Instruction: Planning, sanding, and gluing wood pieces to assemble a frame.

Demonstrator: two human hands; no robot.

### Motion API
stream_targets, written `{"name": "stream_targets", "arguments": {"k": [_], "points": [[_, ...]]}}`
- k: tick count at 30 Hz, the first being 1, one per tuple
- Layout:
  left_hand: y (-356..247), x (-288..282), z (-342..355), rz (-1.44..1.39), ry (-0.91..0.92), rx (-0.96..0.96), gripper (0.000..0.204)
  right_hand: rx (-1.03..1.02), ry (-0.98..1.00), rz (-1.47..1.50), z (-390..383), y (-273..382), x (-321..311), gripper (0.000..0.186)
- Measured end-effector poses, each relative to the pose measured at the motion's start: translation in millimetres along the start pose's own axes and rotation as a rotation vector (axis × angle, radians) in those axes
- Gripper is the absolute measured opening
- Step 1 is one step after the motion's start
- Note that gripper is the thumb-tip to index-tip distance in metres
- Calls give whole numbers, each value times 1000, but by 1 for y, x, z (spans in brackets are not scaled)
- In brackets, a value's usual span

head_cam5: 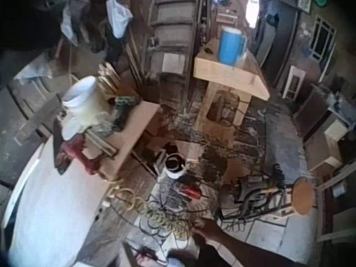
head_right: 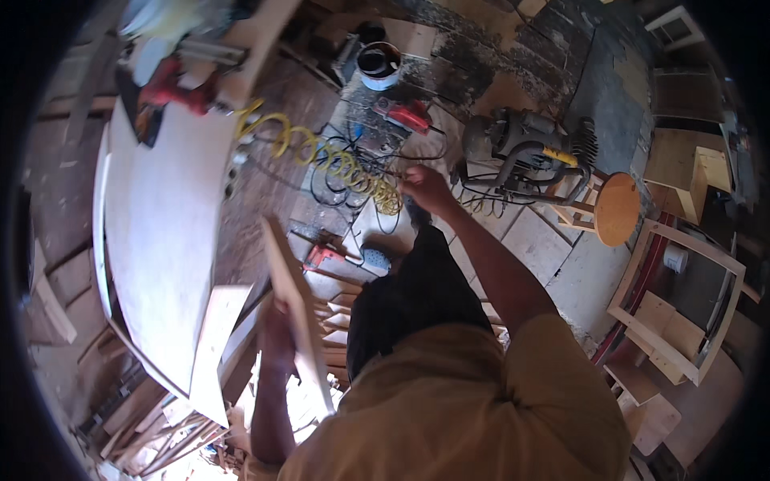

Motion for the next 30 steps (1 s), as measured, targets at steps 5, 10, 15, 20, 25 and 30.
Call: {"name": "stream_targets", "arguments": {"k": [5,10,15,20,25,30], "points": [[51,117,28,-241,123,-469,40,92,-87,-316,147,-110,-64,50],[136,149,48,-58,-128,-336,54,-77,-146,-594,303,-200,-54,66],[156,138,46,473,-151,-195,59,-243,-112,-644,415,-263,-23,75],[124,120,30,281,-113,-340,65,-153,106,-360,439,-262,11,75],[-14,65,42,315,-123,-231,44,52,-23,-452,347,-253,-7,38],[-115,-41,40,1088,-258,371,36,261,-39,219,183,-181,-41,45]]}}
Point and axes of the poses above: each hand's wrist, its own z-axis towards the middle knuckle, its own x-axis out of the palm, y = z × x, the point moved 5 cm from there along z, towards the middle knuckle, and after that the axes turned 4 degrees about x, right-handed, at the moved point
